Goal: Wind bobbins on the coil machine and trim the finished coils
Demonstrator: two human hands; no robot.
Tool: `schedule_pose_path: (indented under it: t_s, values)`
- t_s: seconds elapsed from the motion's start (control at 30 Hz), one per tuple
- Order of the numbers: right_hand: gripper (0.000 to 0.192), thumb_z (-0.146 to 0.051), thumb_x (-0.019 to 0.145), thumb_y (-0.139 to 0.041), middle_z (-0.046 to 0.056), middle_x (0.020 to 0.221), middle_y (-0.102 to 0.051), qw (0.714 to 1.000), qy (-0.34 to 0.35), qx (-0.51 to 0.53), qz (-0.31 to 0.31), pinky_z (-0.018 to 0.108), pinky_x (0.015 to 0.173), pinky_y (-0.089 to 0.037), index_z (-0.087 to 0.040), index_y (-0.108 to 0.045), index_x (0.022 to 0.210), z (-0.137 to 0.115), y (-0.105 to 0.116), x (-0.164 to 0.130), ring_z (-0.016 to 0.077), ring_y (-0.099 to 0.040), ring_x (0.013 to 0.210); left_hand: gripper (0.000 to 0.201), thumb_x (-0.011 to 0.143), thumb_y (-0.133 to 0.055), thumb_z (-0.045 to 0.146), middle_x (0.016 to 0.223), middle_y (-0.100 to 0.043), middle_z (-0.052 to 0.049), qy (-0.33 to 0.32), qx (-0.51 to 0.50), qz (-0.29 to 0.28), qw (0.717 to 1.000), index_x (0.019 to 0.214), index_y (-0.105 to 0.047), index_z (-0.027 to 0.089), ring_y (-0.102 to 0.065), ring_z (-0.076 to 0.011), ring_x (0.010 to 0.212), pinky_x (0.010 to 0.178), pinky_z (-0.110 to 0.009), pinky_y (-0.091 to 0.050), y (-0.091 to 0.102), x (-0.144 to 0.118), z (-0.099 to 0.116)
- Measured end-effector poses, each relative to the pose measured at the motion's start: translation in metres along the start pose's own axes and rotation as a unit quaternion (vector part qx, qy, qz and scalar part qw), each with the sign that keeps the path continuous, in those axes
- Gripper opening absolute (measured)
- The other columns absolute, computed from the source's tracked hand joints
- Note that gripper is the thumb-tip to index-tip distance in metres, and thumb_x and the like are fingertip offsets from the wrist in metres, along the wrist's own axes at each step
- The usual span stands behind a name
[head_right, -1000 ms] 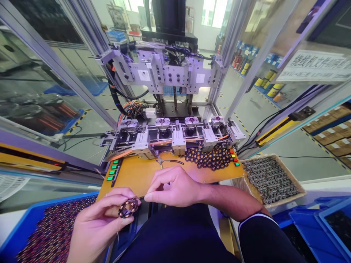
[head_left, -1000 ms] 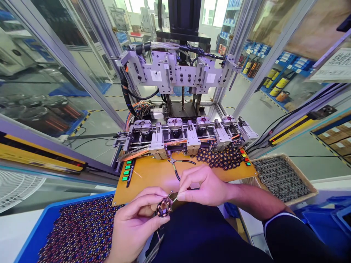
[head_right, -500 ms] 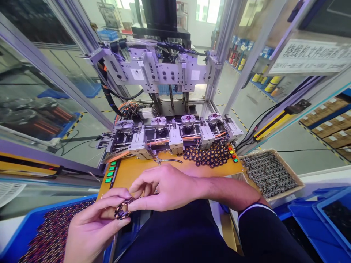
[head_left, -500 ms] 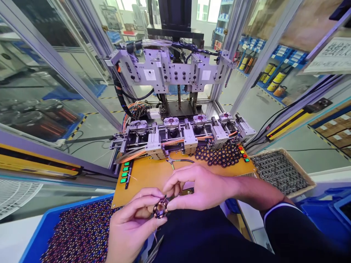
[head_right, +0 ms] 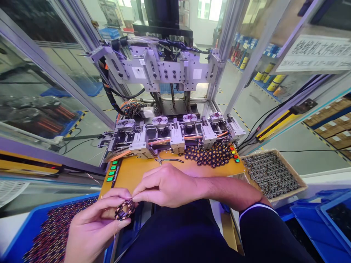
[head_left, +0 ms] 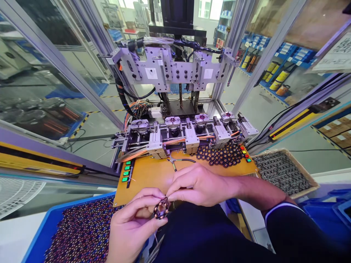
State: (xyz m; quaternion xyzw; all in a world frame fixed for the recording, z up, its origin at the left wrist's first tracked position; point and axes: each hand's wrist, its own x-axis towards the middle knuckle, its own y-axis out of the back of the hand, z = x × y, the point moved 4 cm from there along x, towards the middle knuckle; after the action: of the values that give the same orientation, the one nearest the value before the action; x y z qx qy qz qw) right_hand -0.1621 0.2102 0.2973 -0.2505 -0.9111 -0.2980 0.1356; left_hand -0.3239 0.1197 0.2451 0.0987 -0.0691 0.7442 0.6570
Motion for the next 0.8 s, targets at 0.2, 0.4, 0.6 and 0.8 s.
schedule_pose_path:
  t_s: [0.2,0.4,0.6,0.8]
  values:
    - [0.019,-0.02,0.095,-0.06,0.007,0.077,-0.071,0.999,0.036,-0.024,0.015,0.019,0.068,-0.053,-0.009,-0.073,0.088,0.0,-0.001,-0.004,0.0099,-0.063,0.07,0.029,0.065,-0.085,0.013,0.09,-0.072,0.0,-0.006,-0.004,0.005,1.0,0.087,-0.077,0.029,-0.072,-0.0121,0.075,0.065,-0.015,-0.058,-0.002,0.005,0.005]
    - [0.023,-0.022,0.098,-0.055,0.009,0.079,-0.073,0.996,0.073,-0.047,0.015,0.021,0.07,-0.054,-0.009,-0.072,0.089,0.0,-0.001,-0.005,0.0108,-0.064,0.072,0.027,0.063,-0.085,0.013,0.088,-0.073,-0.002,-0.002,-0.01,0.014,1.0,0.085,-0.078,0.027,-0.072,-0.0132,0.074,0.064,-0.016,-0.058,-0.003,0.008,0.004]
    - [0.024,-0.021,0.098,-0.054,0.009,0.077,-0.073,0.997,0.061,-0.048,0.027,0.021,0.067,-0.054,-0.008,-0.072,0.087,0.006,-0.002,-0.007,0.0111,-0.065,0.069,0.026,0.061,-0.086,0.012,0.085,-0.073,-0.005,-0.003,-0.022,0.02,1.0,0.083,-0.078,0.024,-0.072,-0.0156,0.071,0.061,-0.019,-0.058,-0.003,0.009,0.001]
    - [0.024,-0.023,0.097,-0.056,0.008,0.076,-0.073,0.998,0.028,-0.019,0.047,0.02,0.067,-0.054,-0.01,-0.072,0.085,0.014,-0.011,-0.011,0.0104,-0.065,0.068,0.032,0.061,-0.086,0.011,0.085,-0.073,-0.002,-0.008,-0.024,0.004,1.0,0.088,-0.078,0.027,-0.072,-0.0144,0.073,0.063,-0.017,-0.058,-0.005,0.014,0.001]
